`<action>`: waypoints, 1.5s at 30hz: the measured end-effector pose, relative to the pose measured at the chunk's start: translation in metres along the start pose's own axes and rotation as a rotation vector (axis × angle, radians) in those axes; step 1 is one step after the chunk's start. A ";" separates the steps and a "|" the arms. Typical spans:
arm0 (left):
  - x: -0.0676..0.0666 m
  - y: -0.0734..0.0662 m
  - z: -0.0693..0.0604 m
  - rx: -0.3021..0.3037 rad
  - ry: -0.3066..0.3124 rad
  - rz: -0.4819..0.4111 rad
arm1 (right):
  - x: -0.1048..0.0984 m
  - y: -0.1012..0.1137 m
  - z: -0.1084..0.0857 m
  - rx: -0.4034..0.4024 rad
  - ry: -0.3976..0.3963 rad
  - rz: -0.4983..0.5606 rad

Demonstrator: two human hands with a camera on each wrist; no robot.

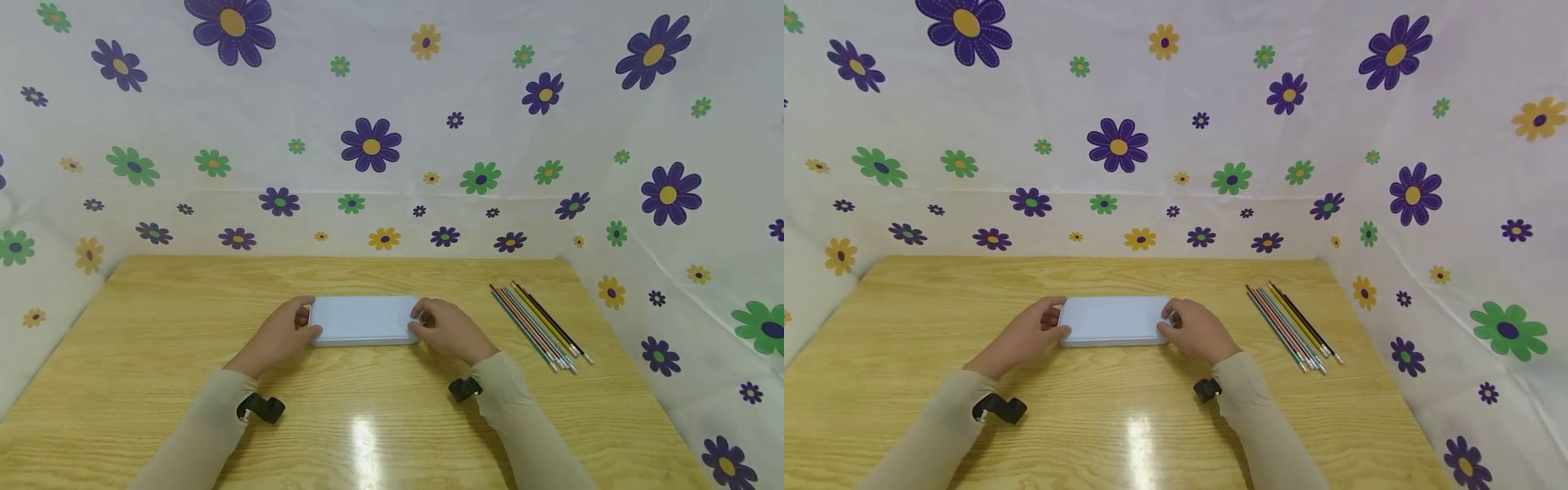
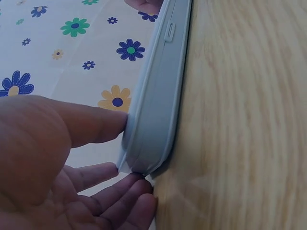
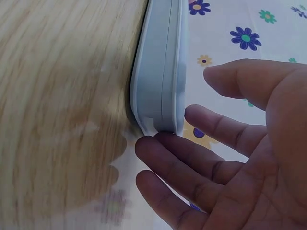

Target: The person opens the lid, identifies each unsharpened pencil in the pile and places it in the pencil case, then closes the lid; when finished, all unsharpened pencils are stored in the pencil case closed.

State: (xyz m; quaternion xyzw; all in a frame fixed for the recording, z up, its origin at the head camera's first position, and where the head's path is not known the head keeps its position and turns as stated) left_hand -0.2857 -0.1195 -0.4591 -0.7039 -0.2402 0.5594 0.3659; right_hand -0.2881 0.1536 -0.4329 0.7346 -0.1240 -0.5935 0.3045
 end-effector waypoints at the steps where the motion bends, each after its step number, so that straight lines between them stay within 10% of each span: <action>1: 0.000 0.000 -0.002 0.001 0.005 0.013 | 0.001 0.000 0.000 0.001 0.006 0.000; 17: -0.010 0.003 -0.009 0.099 0.041 0.122 | -0.009 -0.003 -0.001 0.010 -0.063 -0.020; 28: 0.006 0.001 -0.006 0.193 0.126 0.154 | 0.017 0.004 -0.001 -0.112 0.120 -0.044; 45: 0.004 -0.003 -0.011 0.231 0.092 0.313 | 0.022 0.017 -0.004 -0.167 0.114 -0.137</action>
Point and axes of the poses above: each hand's wrist, its own z-axis towards the middle knuckle, its own x-axis out of the palm, y = z × x, the point moved 10 cm from there along z, towards the middle knuckle, and after that the axes turned 2 degrees about x, right-handed, at the moved point
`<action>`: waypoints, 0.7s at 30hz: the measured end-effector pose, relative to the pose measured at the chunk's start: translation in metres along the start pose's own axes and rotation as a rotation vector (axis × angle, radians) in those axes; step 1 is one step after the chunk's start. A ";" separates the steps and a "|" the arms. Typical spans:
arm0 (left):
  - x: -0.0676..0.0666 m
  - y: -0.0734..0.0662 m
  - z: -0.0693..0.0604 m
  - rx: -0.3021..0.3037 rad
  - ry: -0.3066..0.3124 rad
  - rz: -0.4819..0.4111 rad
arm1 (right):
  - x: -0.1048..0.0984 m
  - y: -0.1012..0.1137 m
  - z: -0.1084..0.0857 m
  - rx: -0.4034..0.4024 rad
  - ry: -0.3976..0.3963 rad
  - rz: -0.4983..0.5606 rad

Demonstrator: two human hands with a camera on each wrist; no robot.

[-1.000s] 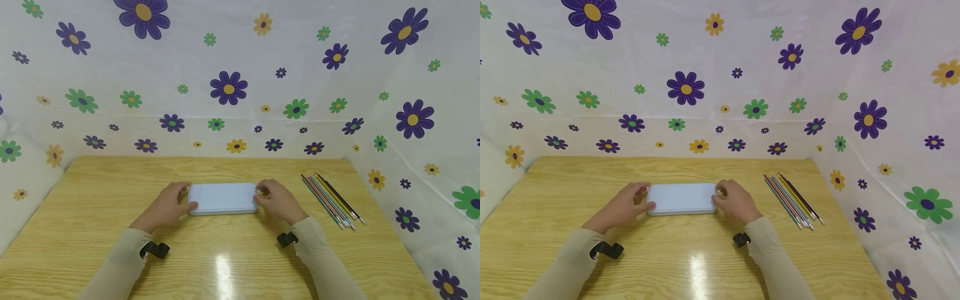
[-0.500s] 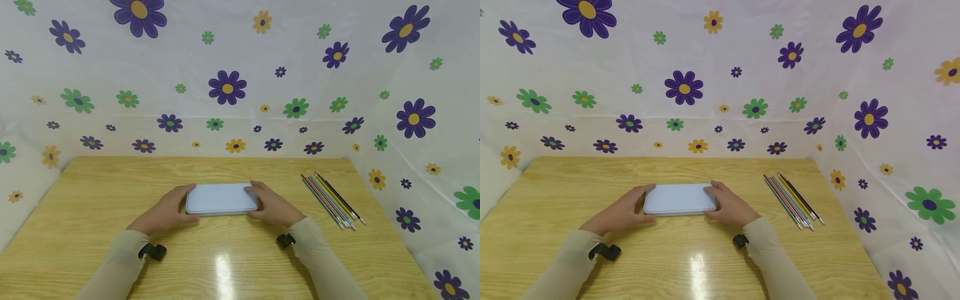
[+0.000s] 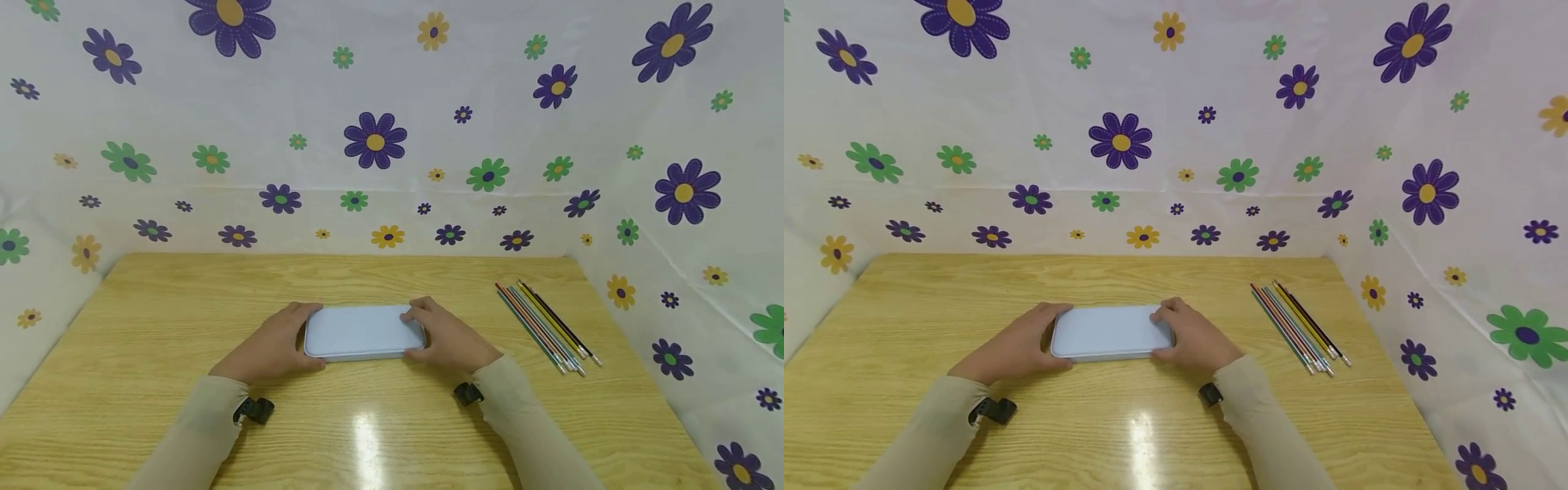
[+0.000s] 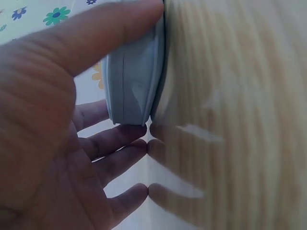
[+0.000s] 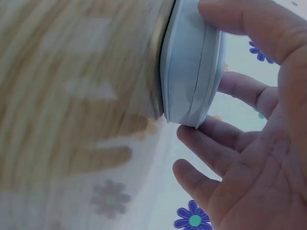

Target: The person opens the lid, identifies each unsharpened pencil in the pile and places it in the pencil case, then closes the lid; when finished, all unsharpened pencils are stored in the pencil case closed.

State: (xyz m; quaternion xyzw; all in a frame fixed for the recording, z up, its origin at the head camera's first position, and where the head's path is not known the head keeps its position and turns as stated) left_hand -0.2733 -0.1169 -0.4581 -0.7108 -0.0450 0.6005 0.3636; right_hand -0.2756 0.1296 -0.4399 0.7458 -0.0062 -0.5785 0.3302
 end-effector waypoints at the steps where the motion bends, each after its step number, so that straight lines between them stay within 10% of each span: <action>1: -0.001 -0.001 0.000 0.003 -0.001 -0.001 | 0.000 0.003 0.000 -0.017 -0.002 -0.014; 10: 0.003 -0.007 -0.001 0.026 0.037 -0.065 | -0.001 0.013 -0.004 -0.051 -0.005 -0.144; 21: -0.001 -0.010 -0.005 0.043 0.026 0.091 | 0.003 0.024 -0.003 -0.088 -0.016 -0.276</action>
Point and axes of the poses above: each hand's wrist, its own z-axis towards the middle knuckle, its own x-axis out of the palm, y = z × x, the point moved 10 cm from there along z, towards the middle knuckle, and after that the axes turned 2 degrees about x, right-handed, at the moved point
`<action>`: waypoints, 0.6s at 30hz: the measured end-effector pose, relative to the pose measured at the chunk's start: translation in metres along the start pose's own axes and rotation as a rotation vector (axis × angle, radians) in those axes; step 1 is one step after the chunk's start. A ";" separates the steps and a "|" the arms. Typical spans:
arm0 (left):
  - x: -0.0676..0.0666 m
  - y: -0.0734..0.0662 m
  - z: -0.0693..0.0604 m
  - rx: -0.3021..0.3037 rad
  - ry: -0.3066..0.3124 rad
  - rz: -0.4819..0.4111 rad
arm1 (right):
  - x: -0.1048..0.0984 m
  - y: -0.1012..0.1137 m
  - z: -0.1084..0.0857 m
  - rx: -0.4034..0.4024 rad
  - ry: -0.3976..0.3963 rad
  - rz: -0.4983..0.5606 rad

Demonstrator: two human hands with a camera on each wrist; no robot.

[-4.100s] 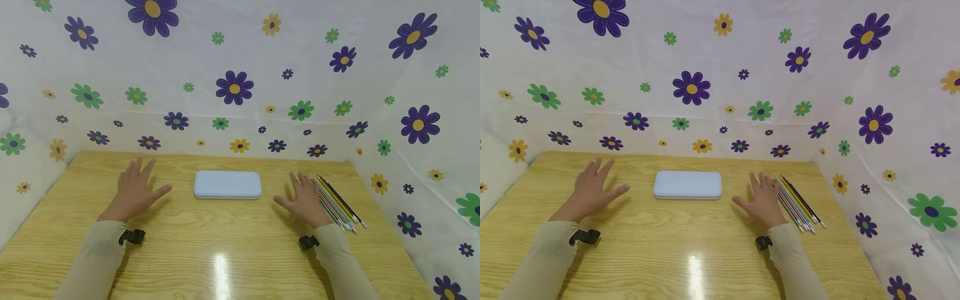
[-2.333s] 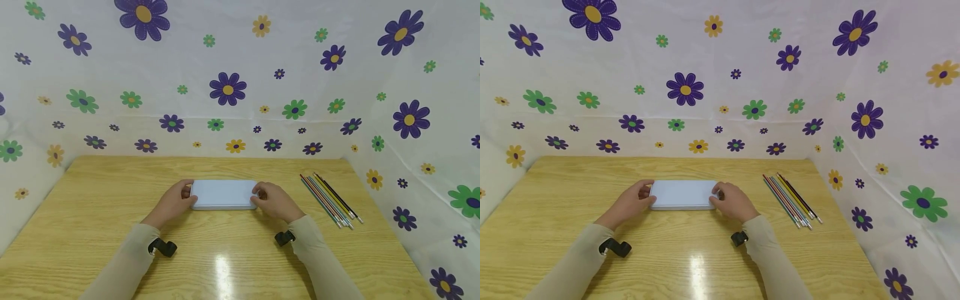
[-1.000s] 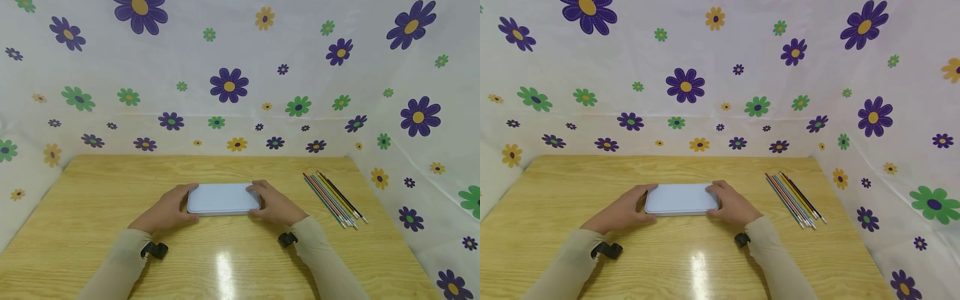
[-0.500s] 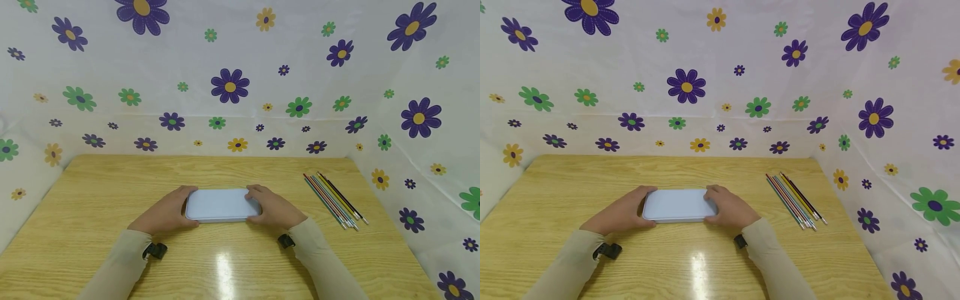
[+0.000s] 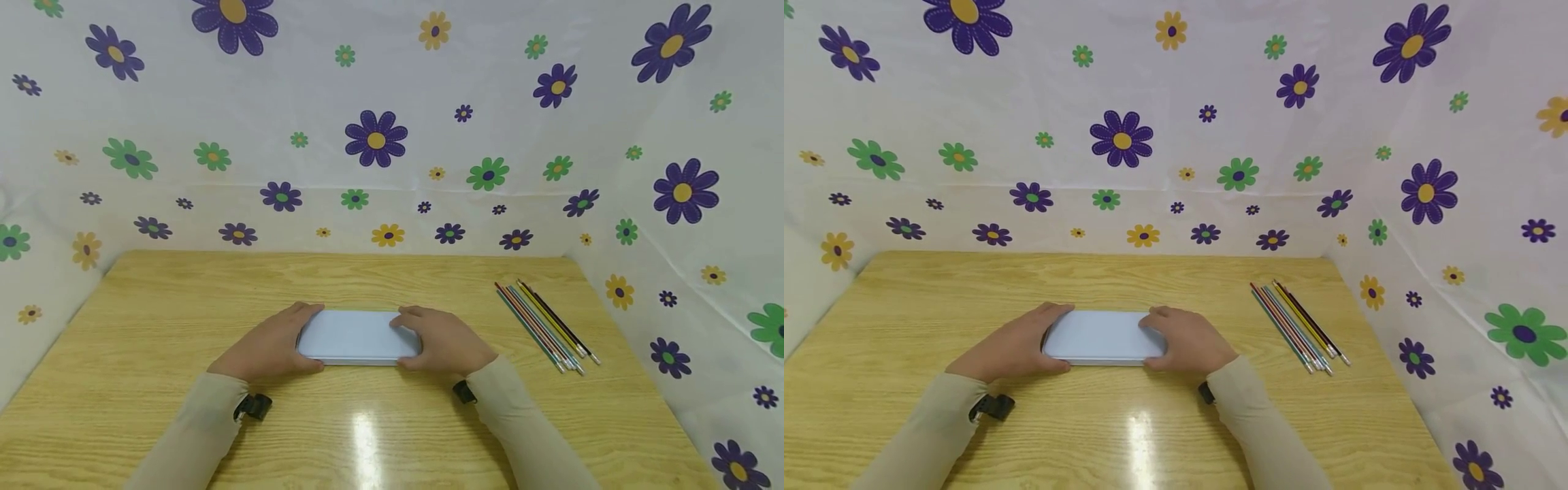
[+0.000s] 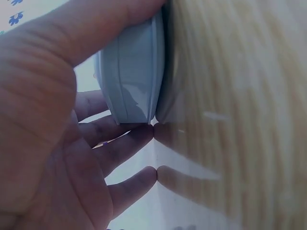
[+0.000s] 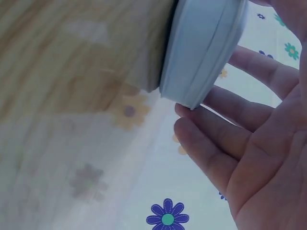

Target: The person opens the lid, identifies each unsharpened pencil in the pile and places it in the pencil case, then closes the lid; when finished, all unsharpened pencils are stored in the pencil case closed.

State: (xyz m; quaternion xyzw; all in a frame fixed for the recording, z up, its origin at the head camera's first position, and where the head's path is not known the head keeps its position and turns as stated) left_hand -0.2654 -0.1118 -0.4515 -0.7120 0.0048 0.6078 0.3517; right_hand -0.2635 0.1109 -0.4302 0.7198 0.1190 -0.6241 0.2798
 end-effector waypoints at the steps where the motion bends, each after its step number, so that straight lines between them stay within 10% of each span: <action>1: 0.000 0.000 0.000 0.000 0.002 0.005 | 0.000 0.001 0.000 -0.005 0.002 -0.012; 18: 0.003 -0.003 0.001 -0.007 0.013 0.030 | -0.008 0.014 0.002 -0.070 0.056 -0.087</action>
Point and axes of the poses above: each hand's wrist, its own z-axis towards the middle knuckle, its own x-axis out of the palm, y = z × x, the point moved 10 cm from there along z, towards the middle knuckle, and after that the axes turned 2 degrees about x, right-handed, at the moved point
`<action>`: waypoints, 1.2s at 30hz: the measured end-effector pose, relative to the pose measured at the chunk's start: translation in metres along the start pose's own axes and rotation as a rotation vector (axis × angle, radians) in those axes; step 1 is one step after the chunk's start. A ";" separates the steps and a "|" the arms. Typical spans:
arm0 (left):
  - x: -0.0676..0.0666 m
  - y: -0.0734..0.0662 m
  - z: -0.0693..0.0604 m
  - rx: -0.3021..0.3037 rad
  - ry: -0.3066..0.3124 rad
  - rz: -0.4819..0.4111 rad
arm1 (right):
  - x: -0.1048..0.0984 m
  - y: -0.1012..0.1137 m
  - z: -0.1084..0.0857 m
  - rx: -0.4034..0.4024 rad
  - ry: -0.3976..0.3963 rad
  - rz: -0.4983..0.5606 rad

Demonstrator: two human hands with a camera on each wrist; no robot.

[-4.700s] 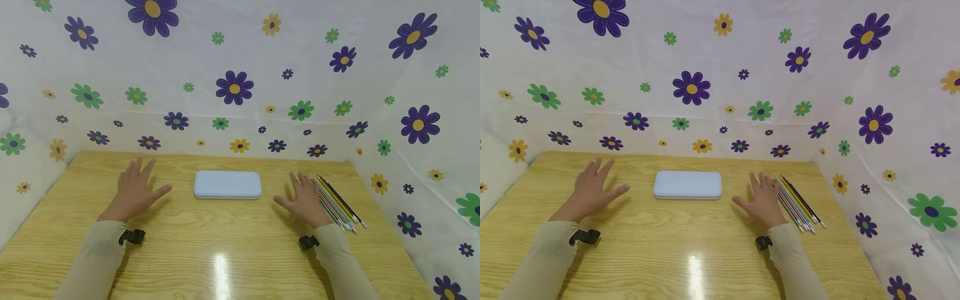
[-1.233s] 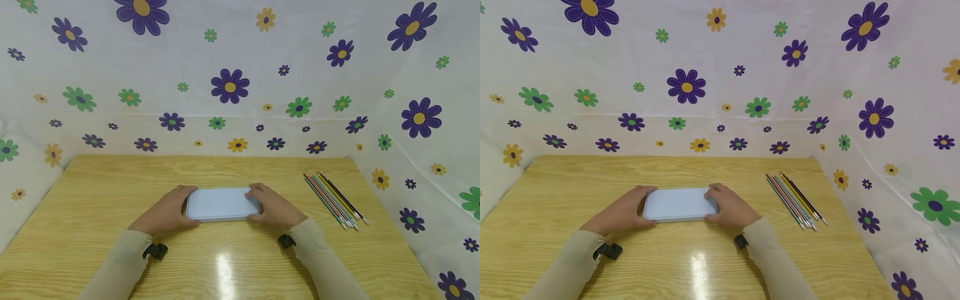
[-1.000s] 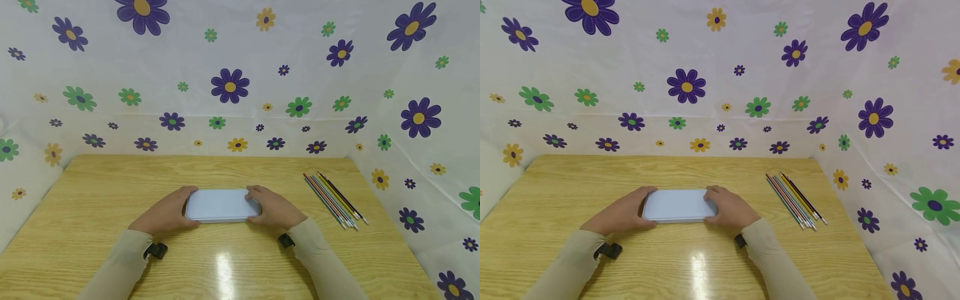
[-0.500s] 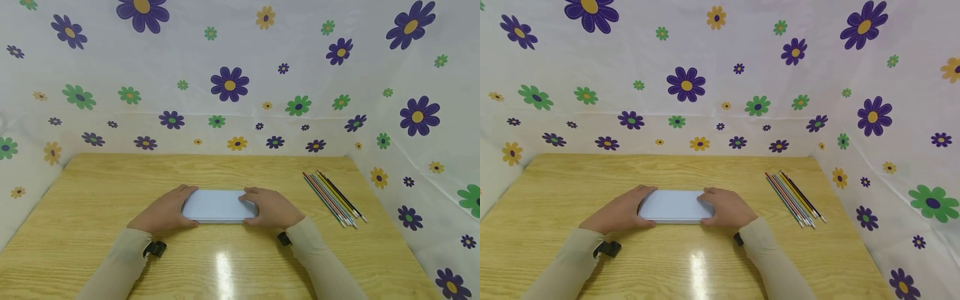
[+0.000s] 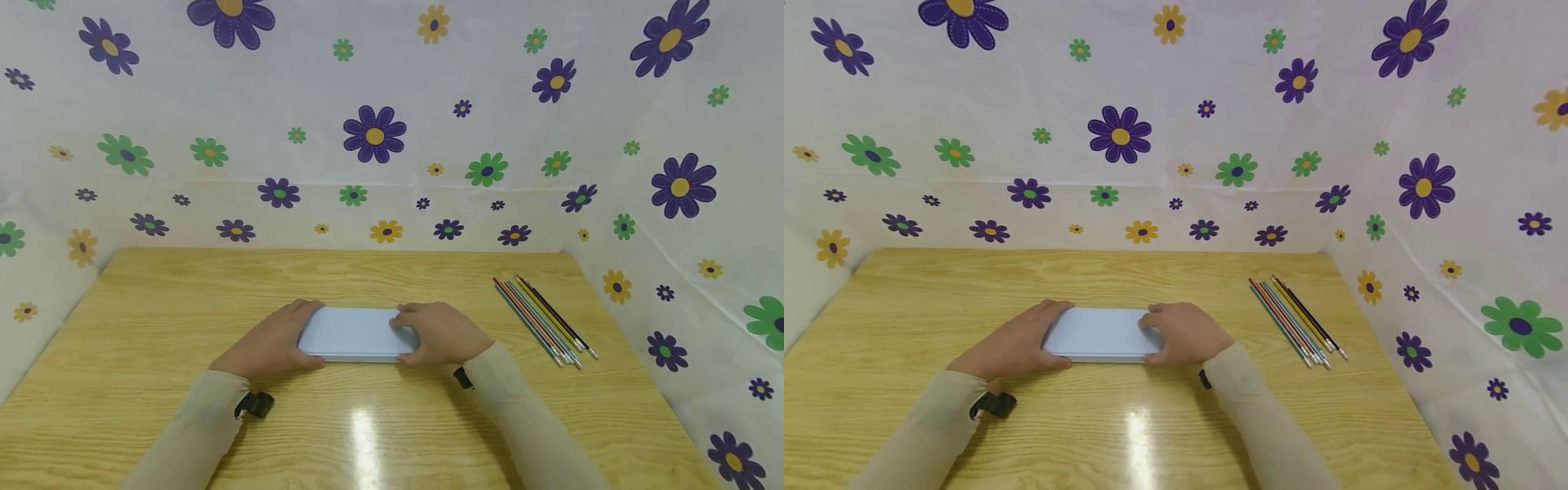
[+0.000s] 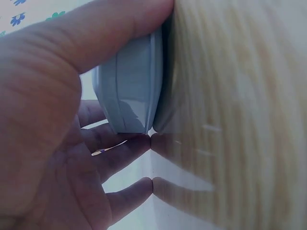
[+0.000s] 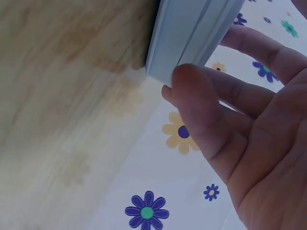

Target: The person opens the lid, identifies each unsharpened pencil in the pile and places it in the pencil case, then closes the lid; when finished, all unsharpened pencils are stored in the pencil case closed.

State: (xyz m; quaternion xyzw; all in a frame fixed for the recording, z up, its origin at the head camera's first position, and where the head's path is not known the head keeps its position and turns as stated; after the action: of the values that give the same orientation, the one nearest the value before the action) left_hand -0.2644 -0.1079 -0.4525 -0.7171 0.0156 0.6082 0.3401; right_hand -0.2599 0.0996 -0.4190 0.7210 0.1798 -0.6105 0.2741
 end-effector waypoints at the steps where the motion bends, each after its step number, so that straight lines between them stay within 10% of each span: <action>1: 0.000 0.000 0.000 -0.002 0.000 -0.005 | 0.000 0.001 0.001 -0.005 0.007 -0.005; 36: 0.006 -0.001 0.001 0.016 0.000 -0.060 | 0.000 0.023 0.017 -0.087 0.179 -0.267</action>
State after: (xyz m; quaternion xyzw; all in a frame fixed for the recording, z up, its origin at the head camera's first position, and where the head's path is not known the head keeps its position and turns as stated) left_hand -0.2632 -0.1044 -0.4573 -0.7143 -0.0012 0.5976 0.3642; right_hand -0.2593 0.0715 -0.4172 0.7295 0.3241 -0.5666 0.2045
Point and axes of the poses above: each hand's wrist, its own z-axis towards the middle knuckle, its own x-axis out of the palm, y = z × x, the point moved 10 cm from there along z, towards the middle knuckle, and after that the axes turned 2 degrees about x, right-handed, at the moved point
